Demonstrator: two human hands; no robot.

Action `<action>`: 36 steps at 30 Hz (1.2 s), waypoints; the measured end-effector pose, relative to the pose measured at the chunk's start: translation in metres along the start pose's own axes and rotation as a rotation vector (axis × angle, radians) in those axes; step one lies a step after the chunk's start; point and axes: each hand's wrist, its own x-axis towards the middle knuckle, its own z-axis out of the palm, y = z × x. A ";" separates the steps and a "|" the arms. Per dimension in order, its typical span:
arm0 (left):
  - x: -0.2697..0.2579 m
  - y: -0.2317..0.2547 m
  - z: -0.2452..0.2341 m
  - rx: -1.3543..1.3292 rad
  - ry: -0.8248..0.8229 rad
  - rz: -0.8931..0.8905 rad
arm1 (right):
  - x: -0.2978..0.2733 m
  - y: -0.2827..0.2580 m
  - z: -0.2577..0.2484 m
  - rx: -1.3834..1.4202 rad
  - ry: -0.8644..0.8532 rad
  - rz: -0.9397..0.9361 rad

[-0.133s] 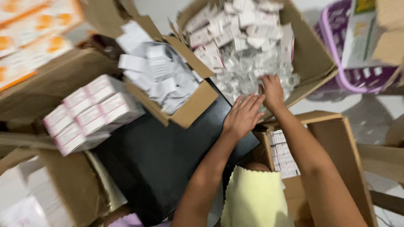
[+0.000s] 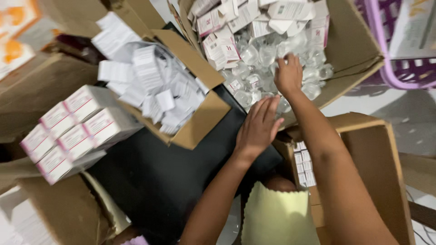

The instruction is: The person sits on the floor and repeatedly picks small clear bottles from a box, places them into white rectangular boxes, closes the boxes, and stacks them on a black table. The person also handles empty boxes and plastic-wrapped bottles during the process.

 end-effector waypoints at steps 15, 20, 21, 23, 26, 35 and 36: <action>0.009 0.009 -0.010 -0.002 0.017 -0.071 | 0.108 0.014 -0.028 0.445 0.478 -0.012; 0.013 0.016 -0.014 -0.012 0.224 -0.048 | -0.030 -0.018 -0.156 0.140 0.417 -0.598; 0.011 0.016 -0.014 -0.025 0.272 -0.010 | -0.058 -0.026 -0.175 0.297 0.227 -0.519; 0.007 0.011 -0.012 -0.051 0.365 0.070 | -0.107 -0.041 -0.203 0.592 -0.087 -0.390; 0.000 0.005 -0.005 -0.079 0.191 0.058 | -0.136 -0.048 -0.210 0.823 -0.195 -0.428; -0.004 0.003 0.004 -0.032 0.072 -0.137 | 0.010 0.074 -0.016 0.902 0.036 0.453; -0.001 0.002 0.004 -0.023 0.081 -0.128 | 0.016 0.086 0.015 0.687 0.044 0.339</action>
